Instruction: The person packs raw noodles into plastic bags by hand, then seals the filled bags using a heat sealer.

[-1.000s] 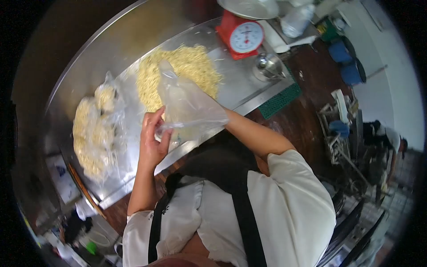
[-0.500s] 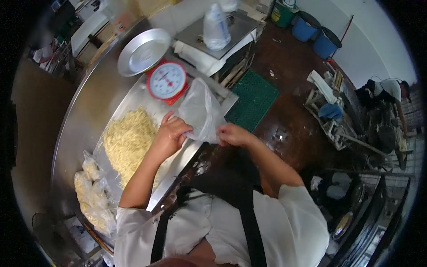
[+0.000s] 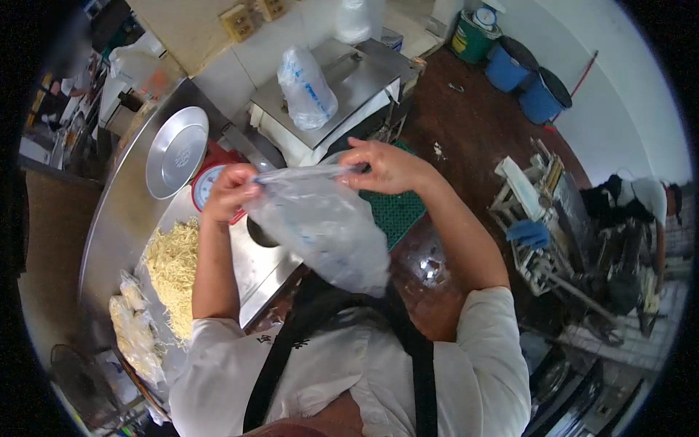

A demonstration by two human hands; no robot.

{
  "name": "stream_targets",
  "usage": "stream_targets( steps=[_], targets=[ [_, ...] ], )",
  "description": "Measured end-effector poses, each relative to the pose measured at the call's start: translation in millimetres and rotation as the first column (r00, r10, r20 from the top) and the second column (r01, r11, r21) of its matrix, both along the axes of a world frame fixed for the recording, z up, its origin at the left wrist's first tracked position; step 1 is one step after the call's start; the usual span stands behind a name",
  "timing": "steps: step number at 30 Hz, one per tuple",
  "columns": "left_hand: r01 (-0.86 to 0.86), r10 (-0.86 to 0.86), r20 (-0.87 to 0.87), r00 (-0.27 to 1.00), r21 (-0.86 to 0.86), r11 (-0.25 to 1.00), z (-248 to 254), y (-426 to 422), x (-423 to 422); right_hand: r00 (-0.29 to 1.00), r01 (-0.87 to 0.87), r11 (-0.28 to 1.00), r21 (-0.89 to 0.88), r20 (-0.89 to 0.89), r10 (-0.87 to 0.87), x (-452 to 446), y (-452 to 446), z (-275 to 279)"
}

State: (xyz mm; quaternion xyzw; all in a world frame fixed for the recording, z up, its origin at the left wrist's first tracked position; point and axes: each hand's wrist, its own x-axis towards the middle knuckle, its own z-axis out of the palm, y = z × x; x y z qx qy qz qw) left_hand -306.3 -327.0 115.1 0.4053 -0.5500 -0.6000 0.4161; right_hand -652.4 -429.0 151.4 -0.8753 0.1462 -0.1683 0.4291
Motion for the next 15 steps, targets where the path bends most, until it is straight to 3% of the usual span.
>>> stream_targets(
  steps=[2, 3, 4, 6, 8, 9, 12, 15],
  targets=[
    [-0.049, 0.035, -0.401, 0.916, -0.026, 0.998, -6, -27, 10, 0.981, -0.176, 0.955, 0.237, 0.118, 0.151, 11, -54, -6],
    [-0.056, 0.031, -0.55, 0.835, -0.03, 0.998, -22, -47, 20, 0.967, -0.21, 0.887, 0.412, 0.221, 0.126, 21, -70, 1],
    [-0.127, 0.081, -0.628, 0.774, -0.029, 0.991, -34, -71, 23, 0.932, -0.315, 0.739, 0.596, 0.342, 0.122, 32, -95, -10],
    [-0.268, 0.163, -0.771, 0.616, -0.011, 0.963, -53, -127, 28, 0.794, -0.473, 0.532, 0.702, 0.601, -0.088, 66, -132, -22],
    [-0.448, 0.373, -0.752, 0.544, 0.115, 0.887, -60, -182, 16, 0.792, -0.248, 0.52, 0.817, 0.481, -0.377, 113, -162, 2],
    [-0.477, 0.47, -0.725, 0.503, 0.22, 0.851, -87, -223, 22, 0.751, -0.142, 0.494, 0.858, 0.418, -0.511, 130, -181, 12],
    [-0.565, 0.702, -0.62, 0.35, 0.458, 0.686, -101, -295, -3, 0.754, 0.118, 0.398, 0.91, 0.179, -0.632, 155, -264, -40],
    [-0.628, 0.83, -0.419, 0.368, 0.546, 0.554, -185, -332, -8, 0.757, 0.385, 0.414, 0.825, -0.026, -0.653, 157, -298, -119]
  ],
)
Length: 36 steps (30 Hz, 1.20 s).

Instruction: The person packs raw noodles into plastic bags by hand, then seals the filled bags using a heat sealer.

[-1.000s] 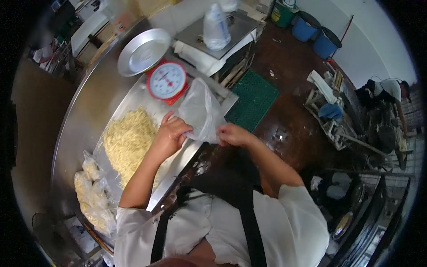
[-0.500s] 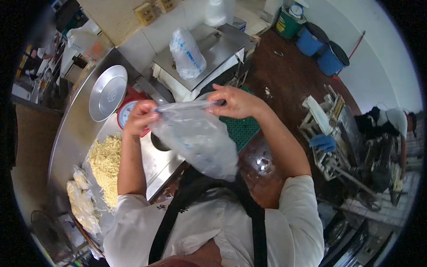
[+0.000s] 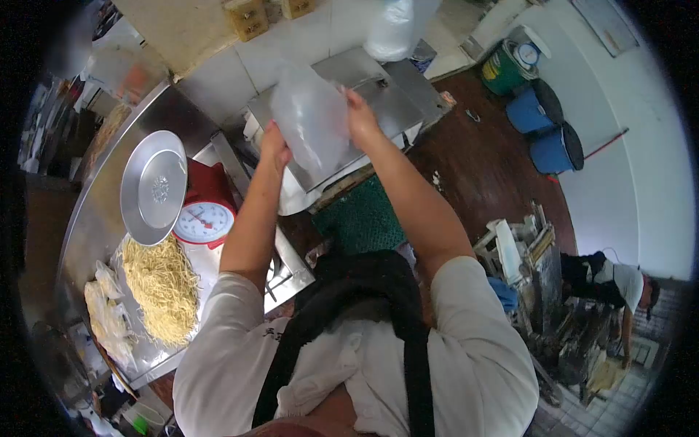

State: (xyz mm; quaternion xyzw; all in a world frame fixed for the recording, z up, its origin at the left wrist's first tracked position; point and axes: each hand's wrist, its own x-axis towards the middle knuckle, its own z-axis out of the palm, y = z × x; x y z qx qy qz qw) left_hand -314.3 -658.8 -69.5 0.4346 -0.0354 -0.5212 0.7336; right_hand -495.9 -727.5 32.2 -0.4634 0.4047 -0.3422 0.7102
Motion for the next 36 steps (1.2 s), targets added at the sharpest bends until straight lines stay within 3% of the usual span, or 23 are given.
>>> stream_targets(
  steps=[4, 5, 7, 8, 10, 11, 13, 14, 16, 17, 19, 21, 22, 23, 24, 25, 26, 27, 30, 32, 33, 35, 36],
  targets=[
    [-0.18, 0.189, -0.065, 0.98, 0.121, 0.976, -73, 17, -30, 0.984, -0.062, 0.988, 0.138, -0.158, 0.084, -15, -15, -78],
    [-0.175, 0.175, 0.013, 0.984, 0.172, 0.97, -94, 15, -31, 0.974, -0.077, 0.982, 0.174, -0.198, 0.111, -18, -22, -98],
    [-0.183, 0.141, 0.161, 0.977, 0.285, 0.941, -128, 15, -34, 0.921, -0.215, 0.977, 0.017, -0.329, 0.208, -15, -59, -151],
    [-0.237, 0.153, 0.263, 0.953, 0.33, 0.914, -109, 15, -41, 0.882, -0.299, 0.953, -0.047, -0.395, 0.257, -17, -72, -170],
    [-0.231, 0.011, 0.451, 0.893, 0.435, 0.87, -89, 14, -52, 0.79, -0.407, 0.913, 0.017, -0.495, 0.361, -22, -89, -175],
    [-0.39, -0.096, 0.757, 0.646, 0.435, 0.812, -160, 6, -38, 0.804, -0.436, 0.897, 0.068, -0.418, 0.423, -21, -99, -156],
    [-0.433, -0.085, 0.715, 0.694, 0.509, 0.744, -114, 18, -48, 0.819, -0.485, 0.855, 0.184, -0.247, 0.518, -24, -111, -106],
    [-0.427, -0.05, 0.716, 0.697, 0.47, 0.772, -90, 32, -55, 0.856, -0.481, 0.875, -0.063, -0.25, 0.453, -28, -124, -116],
    [-0.418, 0.028, 0.777, 0.629, 0.307, 0.855, -45, 58, -67, 0.845, -0.533, 0.843, -0.069, -0.094, 0.527, -54, -128, -43],
    [-0.38, 0.068, 0.827, 0.557, 0.181, 0.907, -31, 67, -71, 0.798, -0.599, 0.771, -0.214, -0.077, 0.598, -61, -125, -17],
    [-0.276, -0.095, 0.905, 0.414, 0.224, 0.935, 24, 59, -77, 0.698, -0.647, 0.585, -0.489, -0.071, 0.712, -68, -102, 22],
    [-0.214, -0.205, 0.947, 0.249, 0.261, 0.941, 42, 42, -86, 0.663, -0.694, 0.374, -0.615, -0.343, 0.665, -48, -101, -4],
    [-0.164, -0.25, 0.94, 0.233, 0.291, 0.942, 32, 27, -88, 0.611, -0.764, 0.321, -0.559, -0.471, 0.636, -38, -96, -9],
    [-0.092, -0.286, 0.936, 0.205, 0.31, 0.946, 7, 10, -85, 0.538, -0.822, 0.313, -0.475, -0.469, 0.701, -25, -95, -29],
    [-0.085, -0.226, 0.919, 0.322, 0.266, 0.96, 0, 1, -92, 0.651, -0.724, 0.274, -0.633, -0.495, 0.576, -18, -99, -65],
    [-0.087, -0.158, 0.887, 0.435, 0.216, 0.973, -6, -9, -99, 0.65, -0.731, 0.345, -0.588, -0.447, 0.615, -17, -104, -63],
    [-0.098, -0.084, 0.839, 0.537, 0.161, 0.982, -12, -20, -106, 0.677, -0.647, 0.357, -0.673, -0.293, 0.675, -14, -113, -81],
    [-0.252, 0.117, 0.775, 0.621, 0.056, 0.966, -31, -25, -118, 0.652, -0.742, 0.404, -0.536, -0.433, 0.623, -20, -116, -72],
    [-0.462, -0.058, 0.975, 0.213, 0.153, 0.874, -80, -22, -130, 0.656, -0.704, 0.309, -0.64, -0.418, 0.629, -29, -144, -76],
    [-0.52, -0.081, 0.973, 0.218, 0.186, 0.833, -71, -26, -148, 0.608, -0.751, 0.248, -0.612, -0.493, 0.622, -30, -158, -72],
    [-0.553, -0.095, 0.97, 0.223, 0.206, 0.807, -65, -30, -155, 0.632, -0.746, 0.33, -0.579, -0.457, 0.626, -40, -170, -62],
    [-0.393, -0.14, 0.892, 0.43, 0.325, 0.86, -49, -32, -155, 0.673, -0.728, 0.478, -0.491, -0.384, 0.632, -68, -202, -34],
    [-0.303, -0.172, 0.835, 0.522, 0.37, 0.878, -39, -34, -155, 0.749, -0.662, 0.556, -0.503, -0.431, 0.502, -79, -224, -23]
  ],
)
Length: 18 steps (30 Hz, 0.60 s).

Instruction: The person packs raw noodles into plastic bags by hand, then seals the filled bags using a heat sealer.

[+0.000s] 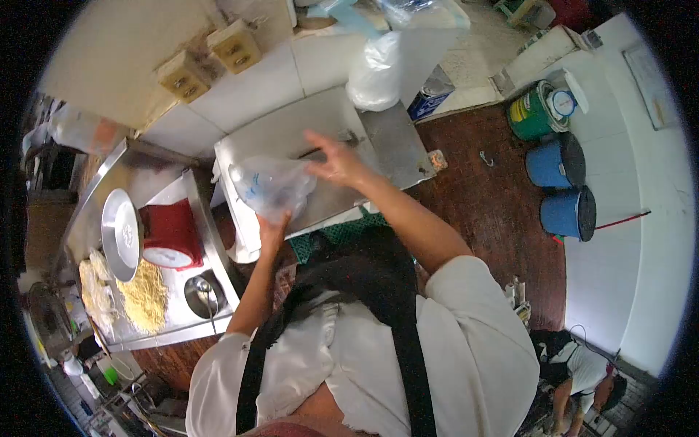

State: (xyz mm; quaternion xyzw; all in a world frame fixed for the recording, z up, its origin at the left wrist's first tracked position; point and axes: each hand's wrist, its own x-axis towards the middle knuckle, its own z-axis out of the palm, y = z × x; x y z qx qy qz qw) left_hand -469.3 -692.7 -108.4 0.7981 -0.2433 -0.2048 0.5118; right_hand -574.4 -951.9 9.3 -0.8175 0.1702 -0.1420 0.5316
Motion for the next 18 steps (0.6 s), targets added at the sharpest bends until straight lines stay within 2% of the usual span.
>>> stream_targets(
  steps=[1, 2, 3, 4, 5, 6, 7, 8, 10, 12, 13, 14, 15, 17, 18],
  targets=[
    [0.114, -0.121, -0.21, 0.97, -0.046, 0.992, 18, 4, 4, 0.989, 0.148, 0.988, -0.055, -0.016, -0.149, -8, -26, 9],
    [0.211, -0.239, -0.402, 0.884, -0.113, 0.971, 39, 11, 13, 0.946, 0.324, 0.913, -0.249, 0.074, -0.315, -13, -61, 18],
    [0.231, -0.095, -0.431, 0.897, 0.274, 0.934, 57, 24, 23, 0.872, 0.488, 0.771, -0.409, 0.197, -0.448, -15, -98, 27],
    [0.237, -0.093, -0.343, 0.935, 0.407, 0.882, 75, 33, 37, 0.803, 0.587, 0.592, -0.552, 0.305, -0.512, -13, -134, 42],
    [0.147, -0.097, -0.16, 0.982, 0.344, 0.927, 47, 59, 62, 0.726, 0.661, 0.378, -0.648, 0.425, -0.541, -8, -167, 52],
    [0.023, -0.026, 0.013, 1.0, 0.176, 0.984, 71, 59, 77, 0.731, 0.638, 0.411, -0.651, 0.346, -0.588, 1, -198, 49],
    [-0.099, 0.099, 0.013, 0.995, 0.026, 0.995, 135, 36, 74, 0.734, 0.614, 0.448, -0.65, 0.26, -0.628, 11, -227, 42],
    [-0.302, 0.321, 0.067, 0.945, -0.206, 0.931, 176, 10, 66, 0.73, 0.591, 0.485, -0.645, 0.171, -0.662, 18, -248, 35],
    [-0.363, 0.409, 0.04, 0.912, -0.388, 0.847, 254, -51, 38, 0.782, 0.549, 0.586, -0.596, 0.119, -0.611, 26, -271, 15],
    [-0.231, 0.262, 0.015, 0.965, -0.426, 0.875, 285, -109, 11, 0.834, 0.512, 0.661, -0.549, 0.132, -0.536, 32, -288, 11],
    [-0.236, 0.269, 0.063, 0.961, -0.321, 0.917, 285, -144, 0, 0.857, 0.493, 0.69, -0.53, 0.162, -0.488, 30, -291, 9],
    [-0.063, 0.062, -0.013, 0.998, -0.306, 0.95, 291, -176, -13, 0.883, 0.461, 0.724, -0.513, 0.181, -0.433, 25, -290, 5],
    [0.116, -0.116, 0.01, 0.993, -0.152, 0.981, 289, -202, -19, 0.894, 0.435, 0.715, -0.547, 0.166, -0.416, 16, -287, 2],
    [0.213, -0.215, -0.038, 0.976, -0.05, 0.976, 265, -237, -30, 0.916, 0.38, 0.693, -0.612, 0.146, -0.373, 0, -287, 5],
    [0.261, -0.26, -0.017, 0.965, 0.026, 0.965, 255, -249, -34, 0.929, 0.37, 0.729, -0.576, 0.242, -0.28, -6, -290, 6]
  ],
)
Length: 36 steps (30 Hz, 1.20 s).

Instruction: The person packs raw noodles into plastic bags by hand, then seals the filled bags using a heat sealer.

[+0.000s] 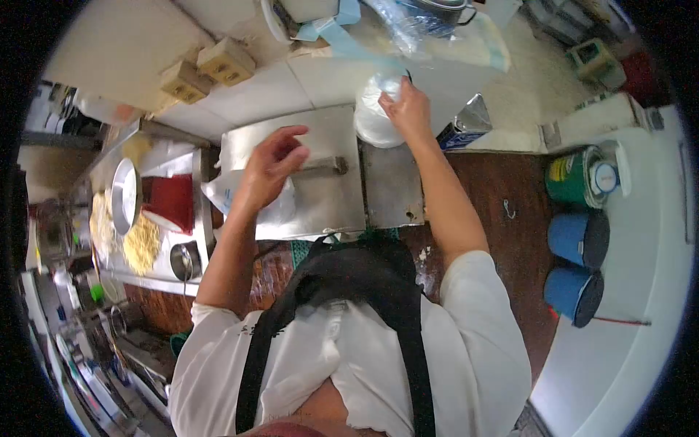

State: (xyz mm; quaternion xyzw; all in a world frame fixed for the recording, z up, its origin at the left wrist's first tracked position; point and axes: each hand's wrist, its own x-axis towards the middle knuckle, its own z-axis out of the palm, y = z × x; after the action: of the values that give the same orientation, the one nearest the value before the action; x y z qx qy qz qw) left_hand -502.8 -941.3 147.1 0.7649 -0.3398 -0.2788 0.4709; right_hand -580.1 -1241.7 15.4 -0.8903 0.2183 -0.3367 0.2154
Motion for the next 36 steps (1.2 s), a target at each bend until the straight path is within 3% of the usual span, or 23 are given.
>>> stream_targets(
  steps=[1, 3, 6, 9, 11, 12, 13, 14, 15, 16, 17, 19, 20, 24, 28, 30, 31, 32, 33, 34, 35, 36],
  targets=[
    [0.027, -0.027, -0.038, 0.999, 0.009, 1.0, -15, -9, 0, 0.995, -0.001, 0.998, 0.061, -0.099, 0.007, 1, 1, 12],
    [0.051, -0.054, 0.05, 0.997, 0.065, 0.997, -45, -28, -2, 0.954, 0.035, 0.985, 0.167, -0.299, 0.017, -5, 1, 32],
    [-0.006, 0.011, -0.056, 0.998, 0.092, 0.996, -64, -46, -8, 0.95, 0.017, 1.0, -0.006, -0.313, -0.018, 0, -3, 23],
    [-0.045, 0.042, 0.049, 0.998, 0.044, 0.998, -57, -34, -20, 0.928, -0.014, 0.99, 0.143, -0.366, 0.066, 9, -16, 17],
    [-0.114, 0.128, 0.25, 0.96, -0.07, 0.991, -19, -4, -42, 0.936, -0.017, 0.958, 0.287, -0.333, 0.116, -9, -5, 29],
    [-0.168, 0.202, 0.363, 0.909, -0.125, 0.978, 3, 17, -50, 0.948, -0.073, 0.981, 0.181, -0.293, 0.124, -10, -14, 8],
    [-0.26, 0.308, 0.488, 0.817, -0.164, 0.952, 19, 40, -53, 0.961, -0.094, 0.972, 0.217, -0.237, 0.146, -18, -10, 8],
    [-0.339, 0.35, 0.662, 0.663, -0.151, 0.929, 30, 68, -48, 0.963, -0.124, 0.977, 0.172, -0.216, 0.16, -26, -5, 12],
    [-0.4, 0.344, 0.804, 0.485, -0.146, 0.905, 37, 92, -35, 0.967, -0.163, 0.986, 0.045, -0.193, 0.168, -27, -17, -9],
    [-0.478, 0.291, 0.844, 0.45, -0.048, 0.877, 35, 116, -19, 0.969, -0.125, 0.991, 0.053, -0.21, 0.134, -26, 3, 10],
    [-0.504, 0.187, 0.858, 0.479, 0.094, 0.858, 27, 137, -6, 0.966, -0.07, 0.996, 0.055, -0.244, 0.081, -33, 20, 44],
    [-0.416, 0.121, 0.637, 0.762, 0.337, 0.845, 5, 155, 15, 0.94, -0.223, 0.974, -0.028, -0.271, 0.208, -41, 53, 108],
    [-0.38, 0.125, 0.608, 0.784, 0.312, 0.871, -8, 160, 25, 0.922, -0.294, 0.953, -0.071, -0.283, 0.264, -40, 71, 138],
    [-0.275, 0.099, 0.617, 0.781, 0.196, 0.941, -27, 165, 40, 0.831, -0.526, 0.85, 0.04, -0.188, 0.523, -48, 131, 208],
    [-0.318, 0.198, 0.633, 0.748, 0.081, 0.944, -37, 176, 37, 0.757, -0.578, 0.796, 0.181, -0.246, 0.606, -43, 177, 193],
    [-0.36, 0.279, 0.641, 0.715, -0.005, 0.933, -36, 195, 48, 0.744, -0.54, 0.806, 0.243, -0.311, 0.592, -30, 207, 153],
    [-0.355, 0.305, 0.636, 0.709, -0.052, 0.934, -36, 199, 54, 0.733, -0.501, 0.766, 0.403, -0.272, 0.623, -23, 211, 114],
    [-0.381, 0.321, 0.543, 0.776, -0.002, 0.925, -8, 205, 59, 0.746, -0.546, 0.763, 0.347, -0.214, 0.631, -21, 219, 96],
    [-0.389, 0.399, 0.586, 0.705, -0.151, 0.909, 1, 208, 69, 0.735, -0.589, 0.748, 0.306, -0.183, 0.654, -19, 222, 90],
    [-0.427, 0.409, 0.522, 0.749, -0.092, 0.9, 29, 207, 77, 0.768, -0.546, 0.786, 0.289, -0.202, 0.608, -15, 241, 104],
    [-0.387, 0.449, 0.47, 0.76, -0.228, 0.893, 35, 205, 90, 0.746, -0.623, 0.752, 0.215, -0.123, 0.654, -12, 242, 91],
    [-0.33, 0.439, 0.533, 0.723, -0.292, 0.898, 32, 201, 108, 0.737, -0.617, 0.758, 0.21, -0.183, 0.65, -9, 253, 104]
  ],
)
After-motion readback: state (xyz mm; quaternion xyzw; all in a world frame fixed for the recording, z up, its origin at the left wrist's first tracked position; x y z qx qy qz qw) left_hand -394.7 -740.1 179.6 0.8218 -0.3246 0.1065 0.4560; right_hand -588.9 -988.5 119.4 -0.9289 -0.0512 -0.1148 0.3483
